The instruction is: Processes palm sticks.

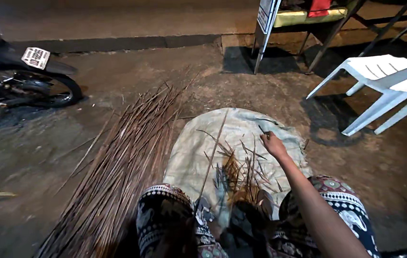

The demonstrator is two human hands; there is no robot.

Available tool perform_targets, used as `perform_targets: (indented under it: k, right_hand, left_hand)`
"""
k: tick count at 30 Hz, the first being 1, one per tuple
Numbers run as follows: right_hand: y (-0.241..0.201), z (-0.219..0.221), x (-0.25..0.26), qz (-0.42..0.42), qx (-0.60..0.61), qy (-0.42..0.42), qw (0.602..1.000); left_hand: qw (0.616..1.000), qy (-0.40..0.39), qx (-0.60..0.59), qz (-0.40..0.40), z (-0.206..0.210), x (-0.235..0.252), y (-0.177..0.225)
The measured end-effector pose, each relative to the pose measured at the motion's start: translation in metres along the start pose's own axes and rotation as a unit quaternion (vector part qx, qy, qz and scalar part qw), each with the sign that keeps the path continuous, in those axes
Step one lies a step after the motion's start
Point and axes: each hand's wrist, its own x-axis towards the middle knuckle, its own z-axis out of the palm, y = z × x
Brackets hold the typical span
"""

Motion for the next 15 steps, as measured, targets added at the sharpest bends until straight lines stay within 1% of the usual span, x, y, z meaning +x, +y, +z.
perform_targets:
  k: [2,3,5,6,8,10,12,15]
  right_hand:
    - [-0.004,0.011,-0.006,-0.092,0.118,0.013,0.989]
    - [-0.008,0.017,-0.013,-0.138,0.172,0.002,0.975]
    - [-0.017,0.028,-0.036,-0.215,0.263,-0.068,0.938]
    - [-0.022,0.031,-0.05,-0.242,0.282,-0.117,0.921]
    - [-0.033,0.033,-0.075,-0.277,0.256,-0.21,0.902]
    - [-0.04,0.037,-0.091,-0.297,0.214,-0.27,0.89]
    - [-0.04,0.044,-0.095,-0.311,0.201,-0.308,0.876]
    - [-0.037,0.056,-0.089,-0.325,0.206,-0.334,0.86]
  left_hand:
    - [1.0,0.008,0.016,0.02,0.017,0.027,0.011]
    - [0.999,-0.002,0.02,0.041,0.021,0.047,0.011]
    - [0.998,0.0,0.014,0.061,0.037,0.086,0.014]
    - [0.998,0.004,0.006,0.064,0.046,0.101,0.018]
    - [0.998,0.011,0.016,0.064,0.06,0.119,0.027]
    - [0.996,0.014,0.029,0.078,0.065,0.127,0.026]
    - [0.995,0.009,0.026,0.099,0.063,0.129,0.022]
    - [0.992,0.01,0.01,0.123,0.064,0.129,0.019]
